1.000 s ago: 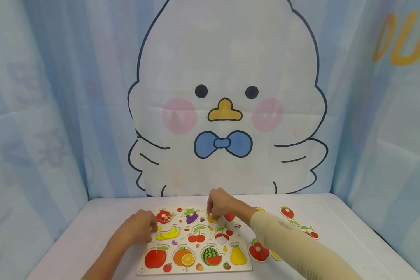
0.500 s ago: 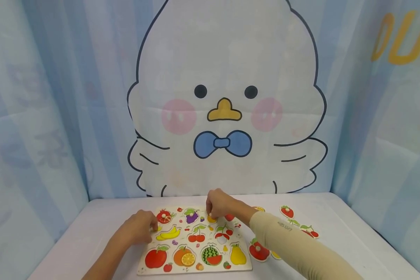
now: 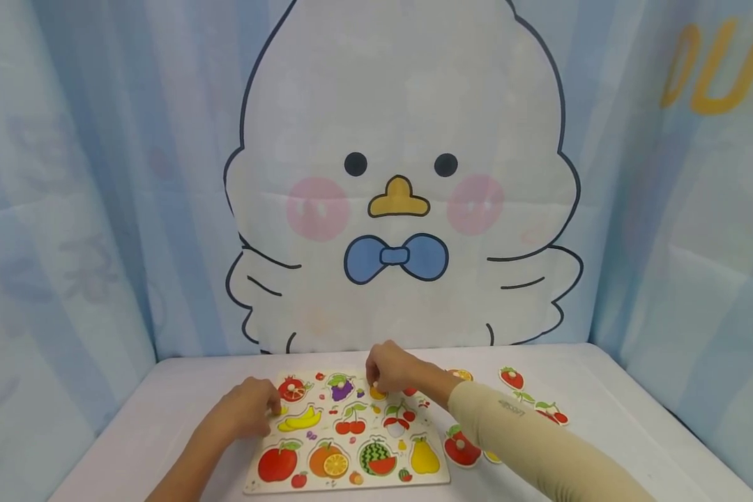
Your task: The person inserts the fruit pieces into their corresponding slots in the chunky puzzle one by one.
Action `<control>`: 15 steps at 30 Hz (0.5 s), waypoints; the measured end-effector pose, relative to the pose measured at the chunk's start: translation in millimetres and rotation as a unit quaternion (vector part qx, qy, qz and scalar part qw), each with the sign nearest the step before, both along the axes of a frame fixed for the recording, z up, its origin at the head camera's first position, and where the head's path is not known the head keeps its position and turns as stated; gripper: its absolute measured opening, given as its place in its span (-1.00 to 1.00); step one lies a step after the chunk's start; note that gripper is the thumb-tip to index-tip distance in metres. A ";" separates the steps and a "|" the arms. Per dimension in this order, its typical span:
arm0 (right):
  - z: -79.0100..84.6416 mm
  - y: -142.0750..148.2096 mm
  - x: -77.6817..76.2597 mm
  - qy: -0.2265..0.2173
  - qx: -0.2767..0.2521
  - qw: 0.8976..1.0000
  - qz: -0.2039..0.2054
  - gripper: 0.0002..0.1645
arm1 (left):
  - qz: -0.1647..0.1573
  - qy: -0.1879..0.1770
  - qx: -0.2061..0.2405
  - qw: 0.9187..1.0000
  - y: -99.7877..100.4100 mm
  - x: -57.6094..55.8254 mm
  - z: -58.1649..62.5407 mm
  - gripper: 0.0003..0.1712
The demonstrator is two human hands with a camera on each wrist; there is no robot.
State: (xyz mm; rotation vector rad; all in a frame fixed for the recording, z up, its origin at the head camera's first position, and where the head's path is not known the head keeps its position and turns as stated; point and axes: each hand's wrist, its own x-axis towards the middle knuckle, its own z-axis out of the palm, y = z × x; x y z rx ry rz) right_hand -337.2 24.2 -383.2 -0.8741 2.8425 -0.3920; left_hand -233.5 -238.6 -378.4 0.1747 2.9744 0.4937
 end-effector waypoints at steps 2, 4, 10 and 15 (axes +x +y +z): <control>0.3 -0.6 0.1 0.001 -0.001 1.000 0.003 -0.86 | 0.001 0.001 0.002 1.000 -0.5 -0.3 -0.3 -0.75; 0.1 -0.7 0.9 0.001 -0.003 1.000 0.008 -0.85 | 0.001 0.000 0.004 1.000 -0.9 -0.6 -1.0 -0.75; -2.0 -1.9 1.6 0.005 -0.003 0.999 0.037 -0.82 | 0.006 -0.007 0.008 1.000 -0.1 0.0 -1.5 -0.76; -2.6 -1.2 0.2 0.010 -0.006 0.999 0.040 -0.83 | 0.010 -0.008 0.007 1.000 0.6 0.6 -0.6 -0.76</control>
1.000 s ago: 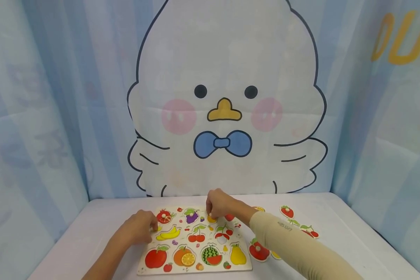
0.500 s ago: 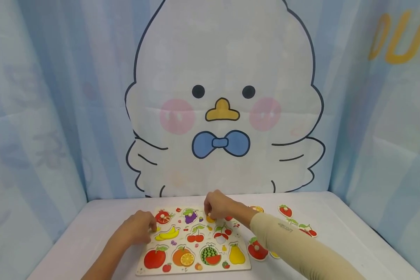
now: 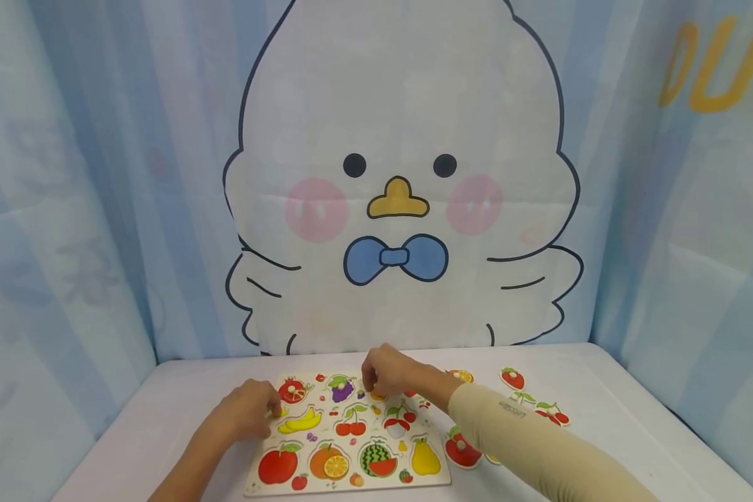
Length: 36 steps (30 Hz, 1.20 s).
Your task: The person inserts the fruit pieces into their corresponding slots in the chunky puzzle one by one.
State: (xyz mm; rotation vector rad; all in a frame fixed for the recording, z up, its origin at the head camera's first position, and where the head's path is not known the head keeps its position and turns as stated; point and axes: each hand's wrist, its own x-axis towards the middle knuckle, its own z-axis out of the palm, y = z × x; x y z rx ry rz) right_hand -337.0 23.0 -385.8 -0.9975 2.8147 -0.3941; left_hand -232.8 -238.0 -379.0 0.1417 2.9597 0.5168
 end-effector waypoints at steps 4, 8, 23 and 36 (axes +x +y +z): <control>0.2 2.3 0.9 -0.007 -0.007 1.000 -0.005 -0.85 | 0.000 -0.002 0.001 1.000 0.1 0.9 0.0 -0.75; 4.2 6.5 3.1 -0.042 -0.029 0.999 -0.015 -0.89 | -0.001 -0.003 0.002 1.000 0.1 2.2 0.4 -0.75; 8.3 25.4 1.3 -0.099 -0.104 0.989 -0.022 -0.87 | -0.004 -0.004 0.002 1.000 0.4 2.4 -1.1 -0.76; 18.3 46.6 -5.9 -0.097 -0.128 0.987 -0.020 -0.82 | -0.002 -0.001 0.001 1.000 -0.9 -0.3 -0.7 -0.75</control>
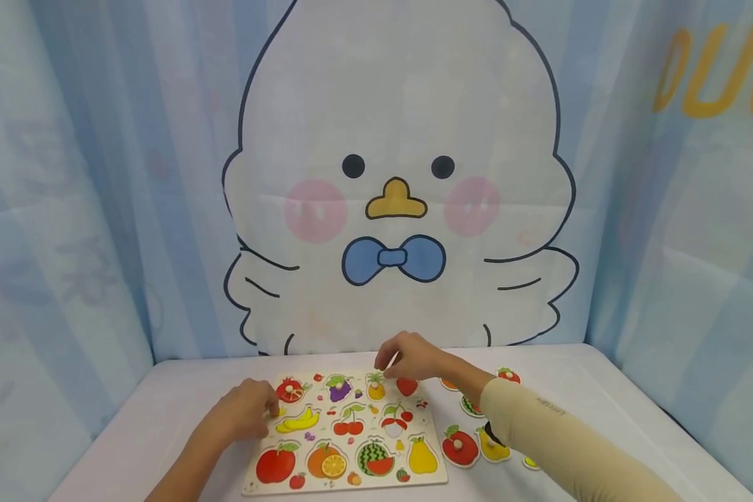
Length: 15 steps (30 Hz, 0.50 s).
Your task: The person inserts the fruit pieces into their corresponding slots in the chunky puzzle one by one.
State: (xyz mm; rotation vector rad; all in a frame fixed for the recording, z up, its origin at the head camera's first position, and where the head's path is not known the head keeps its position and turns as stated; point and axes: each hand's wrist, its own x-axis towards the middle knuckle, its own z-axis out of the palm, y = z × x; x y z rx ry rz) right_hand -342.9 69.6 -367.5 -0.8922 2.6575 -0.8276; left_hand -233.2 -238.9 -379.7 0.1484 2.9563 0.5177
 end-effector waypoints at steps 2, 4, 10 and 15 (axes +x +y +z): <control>2.0 4.3 -1.3 -0.005 -0.005 1.000 -0.002 -0.82 | -0.001 0.002 -0.001 1.000 -0.7 -0.9 -0.9 -0.75; 3.1 8.6 -2.1 -0.013 -0.009 1.000 -0.004 -0.82 | -0.003 0.002 -0.002 1.000 -1.2 -1.3 -1.2 -0.75; 4.3 23.4 -0.6 -0.024 -0.015 0.999 -0.015 -0.82 | -0.007 0.003 -0.001 1.000 -0.8 -0.4 0.7 -0.75; 5.2 39.0 -0.2 -0.034 -0.016 0.999 -0.025 -0.82 | -0.009 0.002 0.000 1.000 -0.4 0.4 1.5 -0.76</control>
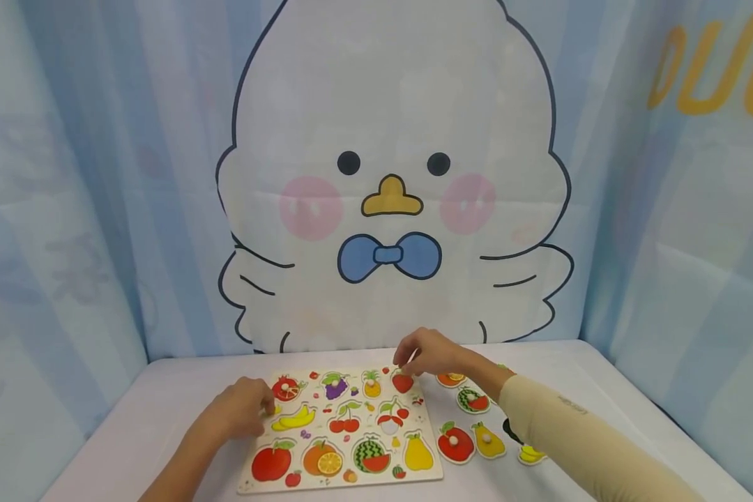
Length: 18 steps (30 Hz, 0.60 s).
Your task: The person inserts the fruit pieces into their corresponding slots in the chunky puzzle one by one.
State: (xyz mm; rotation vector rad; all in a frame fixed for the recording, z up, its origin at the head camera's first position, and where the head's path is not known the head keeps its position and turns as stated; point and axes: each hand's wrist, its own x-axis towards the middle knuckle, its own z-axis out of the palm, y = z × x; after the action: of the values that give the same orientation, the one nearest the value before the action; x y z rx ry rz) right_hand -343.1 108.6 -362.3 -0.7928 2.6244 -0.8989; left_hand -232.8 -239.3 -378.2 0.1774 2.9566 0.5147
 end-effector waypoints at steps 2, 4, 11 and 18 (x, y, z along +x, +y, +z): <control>-0.4 7.3 -1.0 0.000 -0.002 1.000 -0.002 -0.82 | 0.000 0.000 -0.001 1.000 0.4 0.1 0.6 -0.76; -1.5 14.4 -1.5 0.000 0.000 1.000 -0.010 -0.83 | 0.001 -0.001 -0.002 1.000 0.8 0.1 1.0 -0.76; -9.2 38.9 -3.4 0.014 0.025 0.998 -0.049 -0.85 | 0.000 -0.002 -0.003 1.000 1.2 0.2 1.2 -0.75; -9.2 59.6 -1.8 0.022 0.032 0.997 -0.069 -0.87 | 0.000 -0.003 -0.005 1.000 1.2 -0.1 1.1 -0.75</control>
State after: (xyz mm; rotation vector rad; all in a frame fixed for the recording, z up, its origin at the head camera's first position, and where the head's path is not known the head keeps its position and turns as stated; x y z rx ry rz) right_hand -344.8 168.2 -371.5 -0.6274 2.7597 -0.8364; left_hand -232.9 -238.0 -377.1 0.1752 2.9529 0.4988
